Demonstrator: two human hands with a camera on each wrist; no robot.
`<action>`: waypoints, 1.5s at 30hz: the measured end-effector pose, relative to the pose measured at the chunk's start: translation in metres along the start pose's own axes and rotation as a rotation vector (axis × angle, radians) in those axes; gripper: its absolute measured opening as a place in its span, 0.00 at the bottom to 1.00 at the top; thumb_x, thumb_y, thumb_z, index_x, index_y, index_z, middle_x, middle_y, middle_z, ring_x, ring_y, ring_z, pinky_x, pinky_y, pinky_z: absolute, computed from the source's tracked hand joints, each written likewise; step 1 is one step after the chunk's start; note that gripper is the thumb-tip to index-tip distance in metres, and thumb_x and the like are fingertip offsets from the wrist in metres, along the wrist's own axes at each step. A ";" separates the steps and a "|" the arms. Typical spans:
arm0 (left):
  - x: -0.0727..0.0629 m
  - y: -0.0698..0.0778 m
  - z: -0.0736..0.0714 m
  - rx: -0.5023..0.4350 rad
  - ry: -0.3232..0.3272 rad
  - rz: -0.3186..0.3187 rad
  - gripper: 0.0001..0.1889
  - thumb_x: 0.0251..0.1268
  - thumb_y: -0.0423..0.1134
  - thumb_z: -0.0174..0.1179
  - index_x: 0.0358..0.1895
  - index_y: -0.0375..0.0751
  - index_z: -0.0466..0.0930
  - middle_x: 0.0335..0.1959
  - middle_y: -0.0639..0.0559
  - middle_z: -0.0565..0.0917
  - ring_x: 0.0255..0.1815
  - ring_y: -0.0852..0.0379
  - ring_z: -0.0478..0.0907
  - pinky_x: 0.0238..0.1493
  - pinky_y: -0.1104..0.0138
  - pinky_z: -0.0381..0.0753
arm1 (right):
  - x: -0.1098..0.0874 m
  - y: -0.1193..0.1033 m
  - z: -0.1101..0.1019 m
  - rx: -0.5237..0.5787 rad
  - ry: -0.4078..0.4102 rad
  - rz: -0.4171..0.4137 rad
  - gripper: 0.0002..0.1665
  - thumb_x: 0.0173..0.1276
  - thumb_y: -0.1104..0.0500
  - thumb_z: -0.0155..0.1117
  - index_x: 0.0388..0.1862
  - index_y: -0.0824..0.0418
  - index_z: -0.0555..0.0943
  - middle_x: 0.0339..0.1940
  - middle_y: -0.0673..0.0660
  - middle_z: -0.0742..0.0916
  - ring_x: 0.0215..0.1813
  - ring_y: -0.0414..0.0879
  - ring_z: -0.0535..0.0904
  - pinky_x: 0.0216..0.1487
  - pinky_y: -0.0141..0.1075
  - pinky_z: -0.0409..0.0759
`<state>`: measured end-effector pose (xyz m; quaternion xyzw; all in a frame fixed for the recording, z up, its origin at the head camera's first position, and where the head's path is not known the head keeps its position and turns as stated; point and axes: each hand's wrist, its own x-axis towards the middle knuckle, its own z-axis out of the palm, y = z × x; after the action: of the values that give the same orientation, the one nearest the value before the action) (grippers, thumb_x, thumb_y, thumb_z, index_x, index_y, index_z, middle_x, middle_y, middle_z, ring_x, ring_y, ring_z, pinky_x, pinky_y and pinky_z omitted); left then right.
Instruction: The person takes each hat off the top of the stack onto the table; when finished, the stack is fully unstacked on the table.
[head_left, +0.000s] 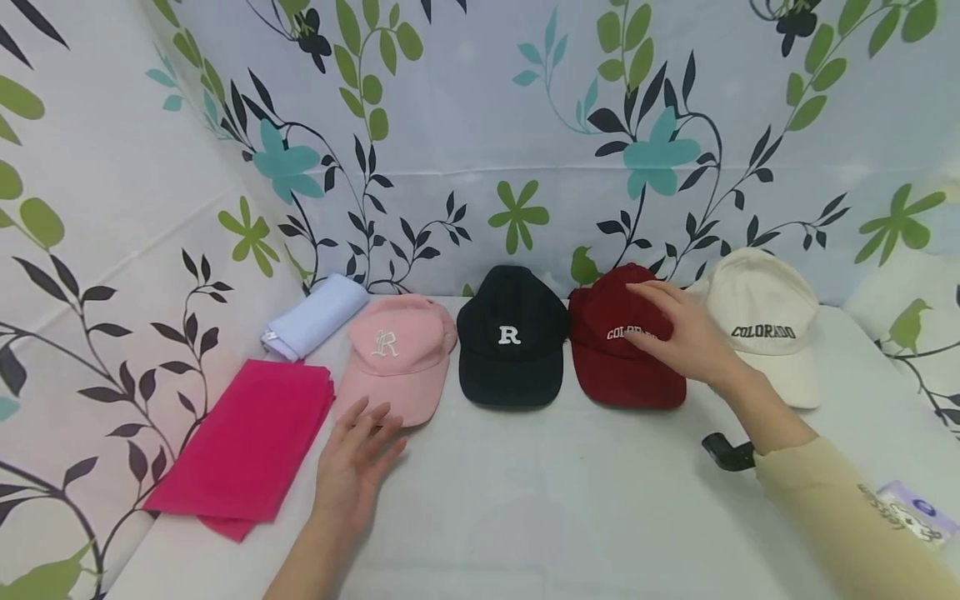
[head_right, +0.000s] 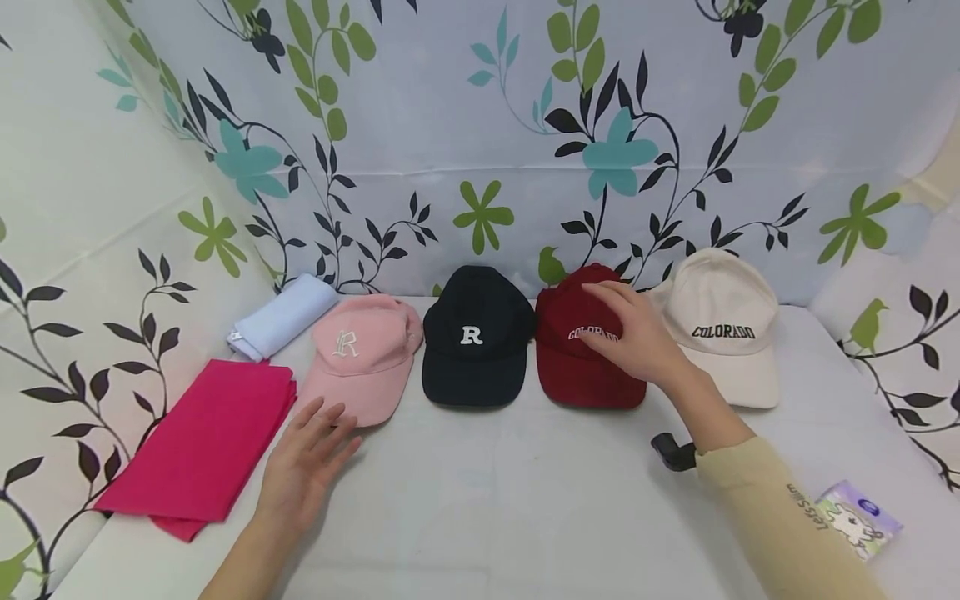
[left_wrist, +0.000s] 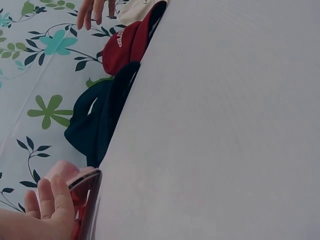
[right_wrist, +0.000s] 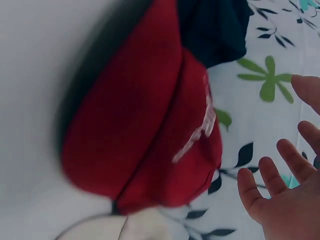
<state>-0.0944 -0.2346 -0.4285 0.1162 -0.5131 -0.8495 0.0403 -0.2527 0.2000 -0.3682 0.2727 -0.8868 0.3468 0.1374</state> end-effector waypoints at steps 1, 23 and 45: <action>-0.001 0.003 -0.002 -0.001 0.013 -0.011 0.27 0.82 0.44 0.47 0.77 0.44 0.53 0.66 0.45 0.71 0.62 0.51 0.78 0.61 0.57 0.78 | 0.004 -0.003 0.004 0.005 -0.003 -0.004 0.39 0.65 0.62 0.72 0.73 0.61 0.70 0.69 0.64 0.73 0.69 0.61 0.67 0.63 0.64 0.72; -0.004 0.028 -0.042 0.096 0.145 -0.215 0.41 0.78 0.49 0.55 0.83 0.52 0.39 0.74 0.48 0.61 0.65 0.54 0.76 0.62 0.59 0.77 | 0.092 -0.071 0.100 0.222 -0.156 -0.025 0.38 0.69 0.55 0.70 0.75 0.60 0.69 0.71 0.60 0.73 0.66 0.60 0.71 0.65 0.54 0.74; 0.015 0.022 -0.047 -0.071 0.155 -0.171 0.39 0.80 0.40 0.52 0.83 0.51 0.38 0.74 0.48 0.61 0.70 0.50 0.68 0.63 0.61 0.76 | 0.133 -0.118 0.193 0.339 -0.299 0.197 0.33 0.75 0.51 0.63 0.75 0.59 0.69 0.66 0.61 0.79 0.60 0.52 0.78 0.57 0.42 0.81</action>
<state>-0.0987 -0.2883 -0.4323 0.2234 -0.4663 -0.8559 0.0114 -0.3033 -0.0569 -0.3863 0.2525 -0.8488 0.4580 -0.0776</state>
